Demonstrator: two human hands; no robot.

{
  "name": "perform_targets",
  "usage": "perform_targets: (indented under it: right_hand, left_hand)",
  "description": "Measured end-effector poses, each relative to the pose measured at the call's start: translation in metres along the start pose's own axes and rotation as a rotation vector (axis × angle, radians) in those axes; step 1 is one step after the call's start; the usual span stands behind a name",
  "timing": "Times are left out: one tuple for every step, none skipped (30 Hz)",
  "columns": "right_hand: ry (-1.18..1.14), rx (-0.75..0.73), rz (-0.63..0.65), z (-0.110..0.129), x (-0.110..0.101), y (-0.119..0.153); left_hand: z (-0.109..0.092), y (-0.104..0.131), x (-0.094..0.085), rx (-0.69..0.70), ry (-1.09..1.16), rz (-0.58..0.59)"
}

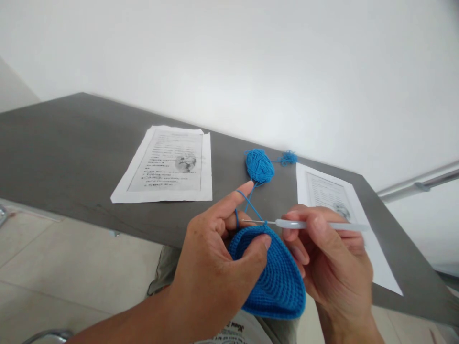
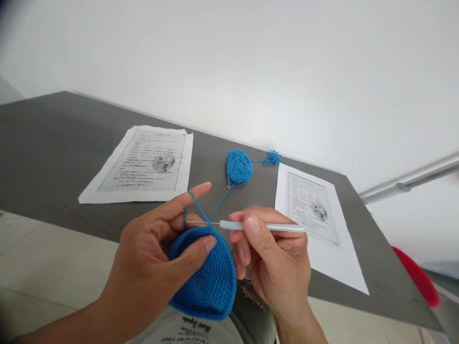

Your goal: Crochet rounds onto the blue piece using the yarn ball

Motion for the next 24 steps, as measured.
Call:
perform_targets:
  right_hand:
    - [0.009, 0.002, 0.005, 0.001, 0.000, 0.000]
    - [0.014, 0.002, 0.008, 0.002, 0.000, 0.000]
    - [0.016, 0.003, 0.015, 0.003, 0.000, 0.000]
    - [0.016, 0.008, 0.028, 0.004, 0.000, 0.000]
    - [0.020, 0.019, 0.045, 0.005, 0.000, 0.000]
    - [0.026, 0.029, 0.063, 0.006, -0.001, 0.000]
    - [0.035, 0.034, 0.076, 0.007, -0.002, 0.000]
    - [0.047, 0.033, 0.086, 0.008, -0.004, 0.000]
    - [0.061, 0.027, 0.093, 0.008, -0.006, 0.000]
    - [0.075, 0.013, 0.097, 0.009, -0.008, 0.000]
    - [0.088, -0.001, 0.102, 0.010, -0.011, 0.000]
    - [0.101, -0.010, 0.106, 0.010, -0.014, 0.000]
    - [0.116, -0.019, 0.110, 0.011, -0.016, 0.001]
    - [0.131, -0.026, 0.115, 0.012, -0.019, 0.001]
    - [0.147, -0.036, 0.119, 0.013, -0.021, 0.001]
    - [0.162, -0.047, 0.125, 0.014, -0.023, 0.000]
    - [0.175, -0.058, 0.128, 0.015, -0.025, 0.000]
    - [0.186, -0.072, 0.133, 0.016, -0.026, -0.001]
    - [0.196, -0.085, 0.139, 0.018, -0.027, -0.001]
    - [0.205, -0.098, 0.144, 0.019, -0.028, -0.002]
    - [0.214, -0.111, 0.148, 0.020, -0.029, -0.002]
    - [0.225, -0.122, 0.152, 0.021, -0.030, -0.002]
    - [0.238, -0.132, 0.154, 0.022, -0.030, -0.002]
    - [0.256, -0.144, 0.154, 0.023, -0.031, -0.002]
  left_hand:
    - [0.000, 0.001, 0.000, 0.001, -0.008, 0.008]
    - [0.001, 0.001, 0.000, -0.002, -0.012, 0.014]
    - [0.001, 0.001, 0.000, -0.006, -0.010, 0.022]
    - [0.000, 0.001, 0.000, -0.011, -0.005, 0.029]
    - [0.000, 0.000, -0.001, -0.015, 0.001, 0.034]
    - [-0.001, -0.001, -0.001, -0.022, 0.005, 0.038]
    - [-0.001, -0.002, -0.001, -0.027, 0.007, 0.039]
    - [-0.002, -0.002, -0.001, -0.031, 0.010, 0.040]
    - [-0.002, -0.003, -0.002, -0.037, 0.013, 0.043]
    - [-0.002, -0.003, -0.002, -0.042, 0.014, 0.049]
    - [-0.002, -0.003, -0.002, -0.044, 0.012, 0.056]
    - [-0.001, -0.003, -0.003, -0.043, 0.008, 0.063]
    - [-0.001, -0.003, -0.003, -0.040, 0.000, 0.072]
    - [0.000, -0.003, -0.003, -0.035, -0.008, 0.080]
    - [0.000, -0.003, -0.003, -0.030, -0.016, 0.092]
    - [0.001, -0.003, -0.004, -0.025, -0.019, 0.099]
    - [0.001, -0.003, -0.004, -0.022, -0.021, 0.106]
    - [0.002, -0.003, -0.004, -0.021, -0.021, 0.111]
    - [0.002, -0.003, -0.004, -0.021, -0.021, 0.106]
    - [0.002, -0.003, -0.004, -0.020, -0.023, 0.111]
    - [0.002, -0.004, -0.003, -0.022, -0.023, 0.109]
    - [0.002, -0.004, -0.003, -0.025, -0.022, 0.108]
    - [0.002, -0.005, -0.003, -0.029, -0.022, 0.113]
    - [0.002, -0.005, -0.003, -0.033, -0.021, 0.114]
Point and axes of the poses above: each hand's wrist, its own y-axis away from the middle knuckle, its own x-axis out of the palm, z = x × y, the point moved 2 cm from there along -y, towards the middle knuckle, and after that the axes turned 8 degrees about y, right-handed, at the moved point
